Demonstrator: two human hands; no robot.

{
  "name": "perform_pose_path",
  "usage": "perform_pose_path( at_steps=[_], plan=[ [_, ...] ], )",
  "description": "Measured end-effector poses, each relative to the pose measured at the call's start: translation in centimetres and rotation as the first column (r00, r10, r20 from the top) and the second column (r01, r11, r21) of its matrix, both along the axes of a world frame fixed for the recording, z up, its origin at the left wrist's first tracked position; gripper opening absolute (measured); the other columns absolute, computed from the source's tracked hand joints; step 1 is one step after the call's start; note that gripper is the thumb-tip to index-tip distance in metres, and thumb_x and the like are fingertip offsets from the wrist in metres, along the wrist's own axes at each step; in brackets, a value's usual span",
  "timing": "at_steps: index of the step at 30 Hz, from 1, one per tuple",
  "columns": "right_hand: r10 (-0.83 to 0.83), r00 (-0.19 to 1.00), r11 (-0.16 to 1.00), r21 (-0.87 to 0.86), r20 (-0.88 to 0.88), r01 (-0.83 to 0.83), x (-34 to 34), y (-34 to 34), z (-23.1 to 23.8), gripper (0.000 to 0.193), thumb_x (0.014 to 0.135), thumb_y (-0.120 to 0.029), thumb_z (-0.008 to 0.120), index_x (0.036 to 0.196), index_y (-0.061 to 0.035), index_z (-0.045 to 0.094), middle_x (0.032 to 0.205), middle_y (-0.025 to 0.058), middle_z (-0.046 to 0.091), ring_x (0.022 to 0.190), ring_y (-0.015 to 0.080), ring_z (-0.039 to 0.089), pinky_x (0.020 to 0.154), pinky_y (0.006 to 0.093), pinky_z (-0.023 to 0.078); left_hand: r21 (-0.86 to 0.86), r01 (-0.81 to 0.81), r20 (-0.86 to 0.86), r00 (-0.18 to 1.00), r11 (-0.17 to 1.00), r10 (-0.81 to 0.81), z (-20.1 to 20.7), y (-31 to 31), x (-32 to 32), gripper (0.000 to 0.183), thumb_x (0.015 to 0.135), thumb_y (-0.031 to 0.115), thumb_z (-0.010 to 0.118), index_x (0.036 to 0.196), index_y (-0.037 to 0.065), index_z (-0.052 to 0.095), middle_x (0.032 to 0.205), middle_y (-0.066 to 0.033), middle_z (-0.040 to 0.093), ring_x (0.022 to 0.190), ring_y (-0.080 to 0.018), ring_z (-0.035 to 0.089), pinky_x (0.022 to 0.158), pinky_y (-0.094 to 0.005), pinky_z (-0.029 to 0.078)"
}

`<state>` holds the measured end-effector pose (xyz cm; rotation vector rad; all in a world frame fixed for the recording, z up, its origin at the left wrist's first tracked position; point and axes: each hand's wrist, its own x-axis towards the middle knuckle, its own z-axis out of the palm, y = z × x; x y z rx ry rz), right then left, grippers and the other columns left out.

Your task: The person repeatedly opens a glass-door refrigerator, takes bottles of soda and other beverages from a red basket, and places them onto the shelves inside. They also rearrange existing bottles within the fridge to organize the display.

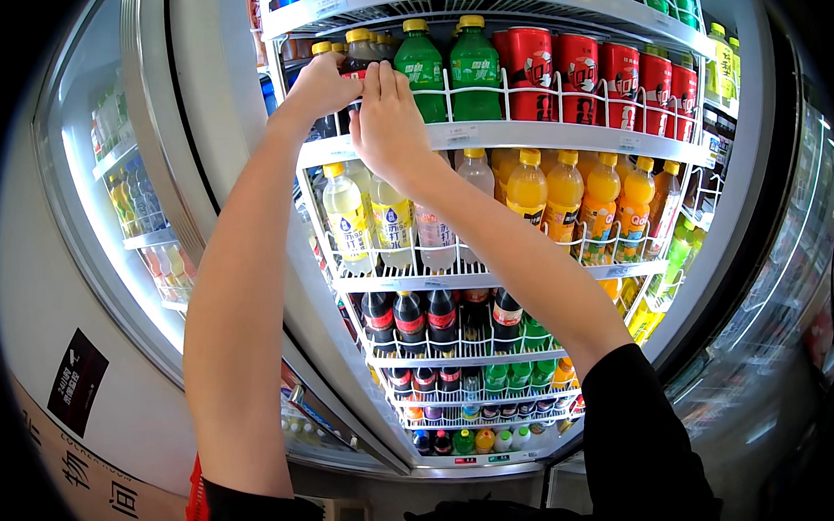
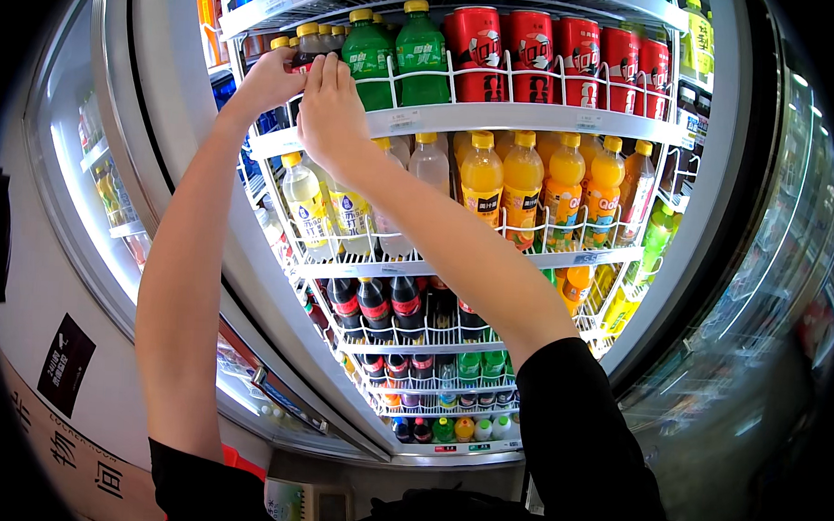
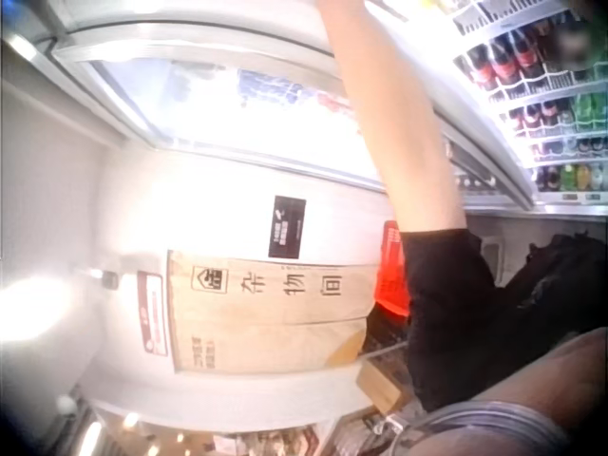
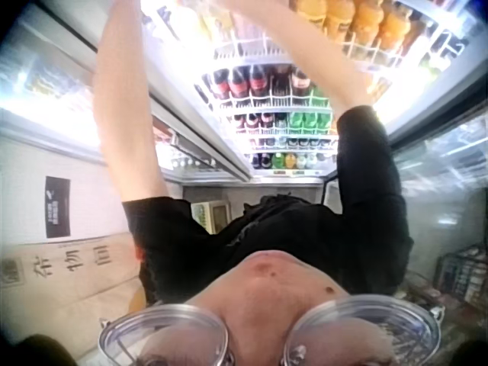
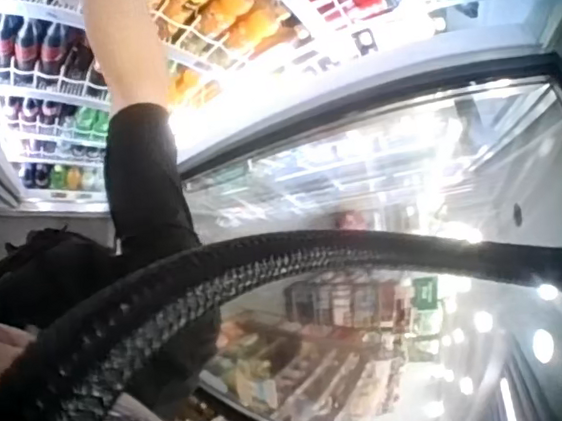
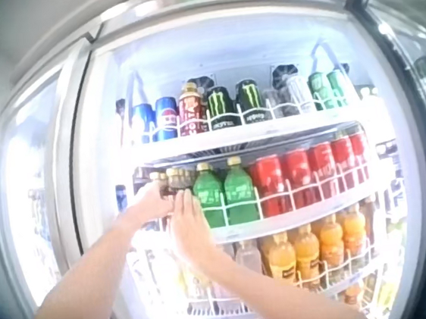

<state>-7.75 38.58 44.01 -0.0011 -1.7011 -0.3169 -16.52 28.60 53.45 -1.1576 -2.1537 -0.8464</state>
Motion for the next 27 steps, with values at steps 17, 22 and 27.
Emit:
perform_pose_path(
  at_steps=[17,22,27],
  plan=[
    [0.686,0.722,0.710,0.137,0.088,-0.691,3.1,-0.5,-8.9,0.058,0.073,0.000,0.066,0.127,0.0047,0.047,0.127,0.0194,0.050,0.123,0.0370,0.046,0.108,0.0426,0.039,0.558,-0.012,-0.062,0.997,0.830,0.056,-15.9,-3.6,9.4,0.042,0.088,0.015,0.065,0.125,-0.001,0.055,0.122,-0.0185,0.062,0.115,-0.0277,0.060,0.087,-0.0374,0.054],
    [0.724,0.622,0.664,-0.057,0.300,-0.745,0.5,-1.7,-10.7,0.049,0.081,0.001,0.061,0.128,0.0031,0.047,0.129,0.0201,0.051,0.122,0.0373,0.048,0.104,0.0450,0.042,0.800,-0.062,0.196,0.967,0.597,-0.162,-25.2,-2.0,11.0,0.042,0.099,0.018,0.053,0.135,-0.003,0.046,0.133,-0.0200,0.053,0.123,-0.0257,0.054,0.097,-0.0367,0.049],
    [0.550,0.822,0.834,-0.159,0.146,-0.529,-3.2,-3.0,-9.4,0.055,0.085,-0.008,0.063,0.136,0.0015,0.043,0.130,0.0279,0.049,0.126,0.0438,0.045,0.104,0.0476,0.041,0.767,-0.194,0.406,0.885,0.611,-0.229,-30.8,-1.7,10.4,0.053,0.099,0.022,0.053,0.142,-0.005,0.038,0.137,-0.0280,0.048,0.118,-0.0301,0.059,0.095,-0.0366,0.049]
  ],
)
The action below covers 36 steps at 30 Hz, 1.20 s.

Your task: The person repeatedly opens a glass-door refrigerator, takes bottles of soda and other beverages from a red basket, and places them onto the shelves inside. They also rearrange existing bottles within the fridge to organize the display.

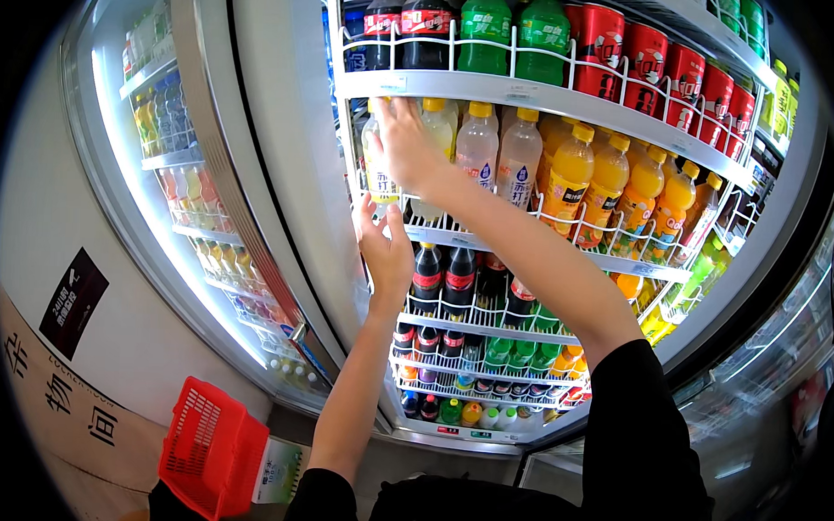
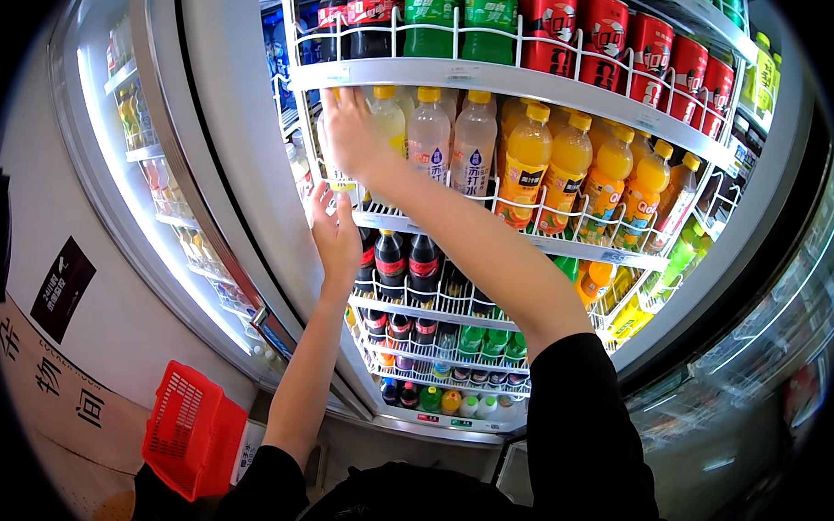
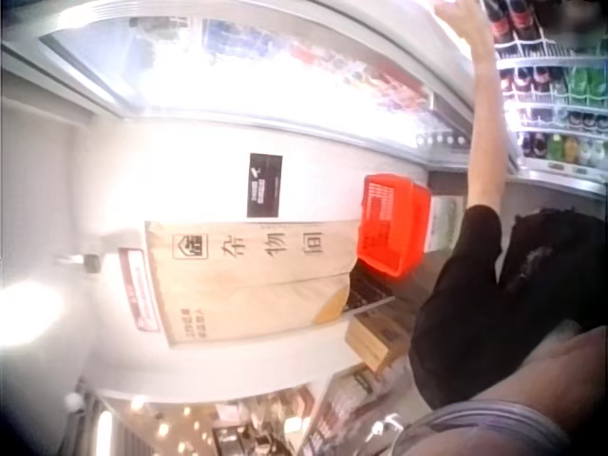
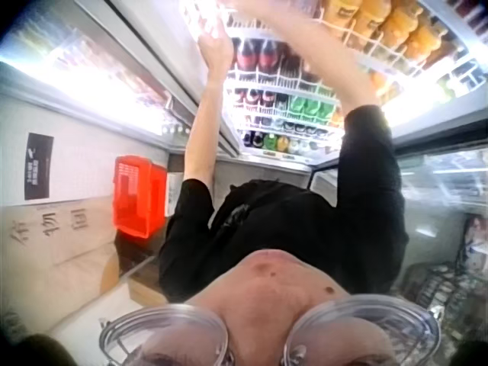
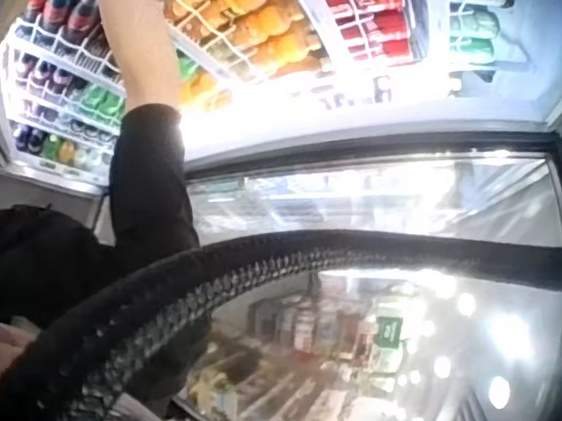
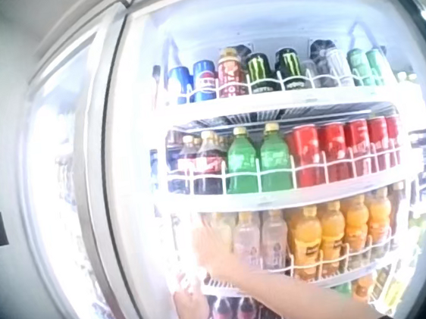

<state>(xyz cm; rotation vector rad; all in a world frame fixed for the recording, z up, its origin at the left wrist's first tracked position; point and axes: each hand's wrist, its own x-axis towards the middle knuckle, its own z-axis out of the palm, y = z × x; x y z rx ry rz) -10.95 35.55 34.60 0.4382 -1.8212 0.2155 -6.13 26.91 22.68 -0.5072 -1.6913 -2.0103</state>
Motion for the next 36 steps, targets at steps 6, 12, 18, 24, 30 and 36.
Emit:
perform_pose_path(
  at_steps=[6,12,18,24,30,36],
  plan=[
    [0.042,0.897,0.941,-0.320,0.439,0.113,-2.0,-0.8,1.9,0.081,0.075,-0.031,0.080,0.135,0.0048,0.040,0.122,0.0320,0.057,0.113,0.0463,0.057,0.099,0.0471,0.048,-0.128,-0.006,-0.035,0.999,0.992,0.001,-0.7,-0.6,-0.5,0.059,0.096,0.022,0.058,0.146,0.000,0.035,0.136,-0.0280,0.050,0.116,-0.0289,0.061,0.083,-0.0359,0.053],
    [-0.023,0.884,0.968,-0.211,0.466,0.137,-2.2,-0.6,0.5,0.106,0.066,-0.029,0.087,0.143,0.0066,0.024,0.136,0.0328,0.044,0.131,0.0448,0.041,0.111,0.0453,0.038,-0.166,-0.031,-0.082,0.996,0.986,0.018,-2.6,-0.9,-1.3,0.062,0.095,0.023,0.060,0.145,-0.002,0.035,0.136,-0.0272,0.052,0.121,-0.0316,0.058,0.088,-0.0372,0.053],
    [0.041,0.899,0.941,-0.320,0.435,0.112,-1.9,-1.3,0.4,0.089,0.067,-0.019,0.085,0.134,0.0081,0.034,0.126,0.0326,0.053,0.121,0.0455,0.050,0.107,0.0450,0.042,-0.152,0.003,-0.096,0.995,0.988,-0.018,-1.9,-1.2,-0.9,0.059,0.095,0.022,0.062,0.143,-0.003,0.038,0.134,-0.0264,0.054,0.122,-0.0324,0.057,0.099,-0.0395,0.047],
    [0.255,0.947,0.916,-0.362,0.195,-0.172,-2.7,-1.5,0.3,0.075,0.072,-0.011,0.080,0.130,0.0062,0.037,0.112,0.0313,0.060,0.106,0.0486,0.057,0.092,0.0482,0.047,-0.179,0.051,-0.136,0.988,0.982,-0.076,-2.3,-1.0,-1.5,0.062,0.095,0.022,0.063,0.144,-0.003,0.035,0.137,-0.0266,0.051,0.128,-0.0328,0.052,0.103,-0.0394,0.045],
    [0.363,0.928,0.899,-0.295,0.083,-0.325,0.0,-3.4,-1.9,0.069,0.075,0.000,0.069,0.135,0.0025,0.035,0.120,0.0288,0.054,0.115,0.0464,0.051,0.099,0.0470,0.042,-0.131,0.085,-0.230,0.967,0.988,-0.114,-2.3,-1.4,-1.5,0.058,0.091,0.015,0.066,0.139,-0.005,0.039,0.134,-0.0246,0.055,0.128,-0.0291,0.053,0.106,-0.0370,0.042],
    [0.370,0.928,0.919,-0.164,0.039,-0.360,4.5,-3.5,-2.9,0.066,0.079,-0.003,0.069,0.137,-0.0035,0.037,0.127,0.0218,0.050,0.119,0.0413,0.050,0.104,0.0413,0.040,-0.131,0.186,-0.170,0.963,0.974,-0.207,-0.9,-1.8,0.5,0.061,0.089,0.008,0.067,0.140,-0.003,0.036,0.136,-0.0192,0.054,0.128,-0.0257,0.053,0.109,-0.0345,0.040]
  ],
)
